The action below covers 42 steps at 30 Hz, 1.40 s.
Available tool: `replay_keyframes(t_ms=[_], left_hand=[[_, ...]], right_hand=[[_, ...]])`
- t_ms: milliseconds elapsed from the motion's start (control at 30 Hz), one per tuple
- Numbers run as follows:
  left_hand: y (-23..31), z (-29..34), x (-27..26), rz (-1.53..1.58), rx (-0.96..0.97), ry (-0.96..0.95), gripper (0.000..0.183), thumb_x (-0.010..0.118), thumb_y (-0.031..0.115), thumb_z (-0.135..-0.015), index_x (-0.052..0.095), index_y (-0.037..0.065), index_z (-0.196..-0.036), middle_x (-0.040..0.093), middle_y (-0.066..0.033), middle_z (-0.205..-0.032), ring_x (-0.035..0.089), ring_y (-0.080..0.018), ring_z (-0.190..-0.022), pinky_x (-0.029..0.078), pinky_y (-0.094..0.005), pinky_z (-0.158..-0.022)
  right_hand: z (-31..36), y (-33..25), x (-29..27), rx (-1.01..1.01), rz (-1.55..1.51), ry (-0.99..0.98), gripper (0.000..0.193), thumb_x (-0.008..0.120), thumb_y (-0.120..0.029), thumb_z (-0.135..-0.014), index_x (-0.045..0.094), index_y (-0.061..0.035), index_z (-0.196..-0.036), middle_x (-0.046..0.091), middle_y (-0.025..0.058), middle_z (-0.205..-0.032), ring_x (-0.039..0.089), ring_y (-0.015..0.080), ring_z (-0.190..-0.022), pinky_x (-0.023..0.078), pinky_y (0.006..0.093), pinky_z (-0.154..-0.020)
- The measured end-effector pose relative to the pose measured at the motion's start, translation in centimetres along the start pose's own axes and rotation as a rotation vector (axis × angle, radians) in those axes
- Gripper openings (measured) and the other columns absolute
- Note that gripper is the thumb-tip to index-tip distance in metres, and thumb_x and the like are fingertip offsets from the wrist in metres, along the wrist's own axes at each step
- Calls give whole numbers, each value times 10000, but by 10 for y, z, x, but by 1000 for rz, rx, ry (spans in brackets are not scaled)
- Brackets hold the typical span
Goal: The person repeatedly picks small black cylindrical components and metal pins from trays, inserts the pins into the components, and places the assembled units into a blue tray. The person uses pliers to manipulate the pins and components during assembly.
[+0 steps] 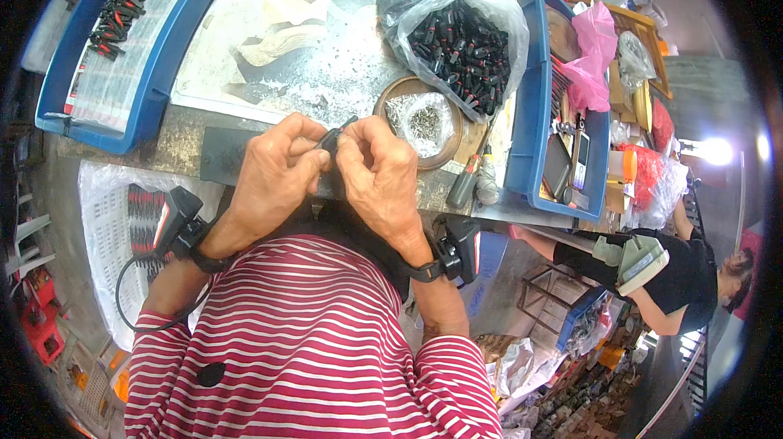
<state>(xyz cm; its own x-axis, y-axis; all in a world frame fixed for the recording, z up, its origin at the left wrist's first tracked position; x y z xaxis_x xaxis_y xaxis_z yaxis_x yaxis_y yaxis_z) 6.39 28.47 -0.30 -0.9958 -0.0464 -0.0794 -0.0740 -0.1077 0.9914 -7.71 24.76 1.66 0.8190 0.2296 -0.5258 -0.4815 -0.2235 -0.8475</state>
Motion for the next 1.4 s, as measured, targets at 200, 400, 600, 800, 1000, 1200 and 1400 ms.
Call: replay_keyframes(t_ms=[200,400,600,800,1000,1200,1400], left_hand=[[0,1,1,-43,83,32,125,536,-18,-843,528,-56,-962,616,-74,-675,519,-71,-546,430,-227,-494],[7,0,0,176,19,-5,130,534,11,-827,527,-69,-929,623,-134,-657,563,-149,-542,438,-297,-498],[9,-3,-10,459,-176,-177,146,538,21,-845,507,-62,-961,585,-69,-672,489,-64,-533,375,-197,-455],[10,0,-15,573,-295,-227,166,565,38,-856,516,-43,-992,597,-82,-707,466,-47,-532,322,-169,-428],[8,3,-12,626,-292,-207,174,575,48,-860,520,-39,-1000,603,-88,-718,443,-37,-526,300,-165,-421],[8,3,-19,550,-309,-244,167,569,48,-859,517,-30,-997,593,-81,-703,429,-33,-521,286,-162,-416],[11,3,-20,528,-318,-252,172,574,91,-866,516,-20,-985,588,-73,-695,412,-28,-506,270,-161,-408]], right_hand=[[1,2,3,26,-42,17,110,600,-97,-870,565,-1,-829,511,-17,-638,435,38,-557,337,203,-480],[-3,2,-3,286,-681,-91,286,602,-130,-865,521,33,-1085,462,-8,-607,425,67,-517,340,218,-441],[-6,7,3,306,-886,-128,214,580,-149,-901,573,28,-1021,435,-33,-618,390,61,-500,325,208,-443],[-1,15,12,243,-992,-82,181,593,-160,-909,601,20,-930,494,-14,-633,408,42,-510,325,183,-434],[1,14,18,205,-953,-5,178,595,-164,-908,596,13,-896,468,-26,-603,396,33,-502,307,178,-427],[-1,18,17,227,-961,-104,184,597,-174,-906,598,8,-885,505,-12,-625,403,25,-505,314,169,-426],[-3,19,17,220,-982,-138,183,597,-173,-905,602,8,-878,534,2,-646,400,19,-499,314,160,-422]])
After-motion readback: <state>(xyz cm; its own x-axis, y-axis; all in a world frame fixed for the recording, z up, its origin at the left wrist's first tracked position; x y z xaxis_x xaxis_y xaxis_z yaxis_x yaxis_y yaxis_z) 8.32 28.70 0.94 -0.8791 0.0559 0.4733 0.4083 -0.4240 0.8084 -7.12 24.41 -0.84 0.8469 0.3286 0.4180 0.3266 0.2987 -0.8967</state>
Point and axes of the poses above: each hand's wrist, its own z-axis away from the middle knuckle, its own x-axis out of the palm, y = z × x, the point moved 1 cm from there along -z, towards the middle knuckle
